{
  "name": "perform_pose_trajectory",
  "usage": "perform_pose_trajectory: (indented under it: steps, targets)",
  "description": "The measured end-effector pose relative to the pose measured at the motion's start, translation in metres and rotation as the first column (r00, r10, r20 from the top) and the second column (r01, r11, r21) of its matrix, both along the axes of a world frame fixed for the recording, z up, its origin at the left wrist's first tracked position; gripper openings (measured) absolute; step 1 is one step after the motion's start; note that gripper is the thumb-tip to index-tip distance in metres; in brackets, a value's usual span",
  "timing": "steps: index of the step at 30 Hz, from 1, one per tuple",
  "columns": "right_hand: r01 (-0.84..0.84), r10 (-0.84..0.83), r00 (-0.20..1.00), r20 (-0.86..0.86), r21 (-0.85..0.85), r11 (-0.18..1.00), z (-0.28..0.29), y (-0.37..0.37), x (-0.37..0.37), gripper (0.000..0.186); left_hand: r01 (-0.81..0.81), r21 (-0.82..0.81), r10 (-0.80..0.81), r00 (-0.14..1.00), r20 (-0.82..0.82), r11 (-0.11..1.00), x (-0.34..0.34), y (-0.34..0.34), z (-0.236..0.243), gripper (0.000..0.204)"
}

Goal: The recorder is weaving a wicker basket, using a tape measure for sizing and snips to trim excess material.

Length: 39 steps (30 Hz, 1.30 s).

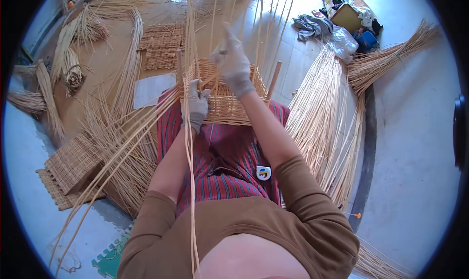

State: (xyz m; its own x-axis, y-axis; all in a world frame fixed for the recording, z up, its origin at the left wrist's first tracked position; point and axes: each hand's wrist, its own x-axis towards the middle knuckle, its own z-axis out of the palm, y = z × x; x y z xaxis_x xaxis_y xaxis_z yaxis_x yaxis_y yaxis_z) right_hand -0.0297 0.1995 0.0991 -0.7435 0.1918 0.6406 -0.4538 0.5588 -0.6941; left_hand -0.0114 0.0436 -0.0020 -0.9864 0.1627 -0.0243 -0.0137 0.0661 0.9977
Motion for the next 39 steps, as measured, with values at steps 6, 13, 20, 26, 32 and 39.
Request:
perform_pose_trajectory:
  steps: [6, 13, 20, 26, 32, 39]
  targets:
    - [0.378, -0.25, 0.872, 0.421, -0.252, 0.891, -0.036, -0.007, 0.154, 0.037, -0.023, -0.164, -0.019, 0.967, -0.253, 0.986, 0.004, -0.004, 0.003, 0.057]
    - [0.441, -0.459, 0.88, -0.119, 0.563, 0.699, 0.017, 0.001, 0.102, 0.021, -0.338, -0.28, -0.046, 0.561, -0.826, 0.898, 0.069, -0.005, 0.046, 0.046]
    - [0.301, -0.183, 0.912, 0.366, -0.297, 0.906, -0.084, 0.012, 0.16, 0.016, 0.542, -0.15, -0.488, 0.824, 0.287, 0.827, 0.009, 0.05, 0.062, 0.056]
    - [0.315, -0.299, 0.949, -0.099, 0.324, 0.892, -0.025, 0.059, 0.073, 0.063, 0.423, -0.318, -0.398, 0.906, 0.144, 0.848, 0.014, 0.062, 0.045, 0.052]
    - [0.112, -0.125, 0.992, 0.004, -0.481, 0.87, -0.008, 0.067, 0.082, 0.077, 0.454, -0.089, -0.396, 0.844, 0.361, 0.886, 0.003, 0.067, 0.053, 0.044]
    - [0.018, -0.052, 0.881, 0.471, 0.076, 0.997, -0.08, 0.035, 0.31, 0.021, 0.287, -0.067, -0.282, 0.957, 0.072, 0.956, 0.028, 0.069, 0.044, 0.06]
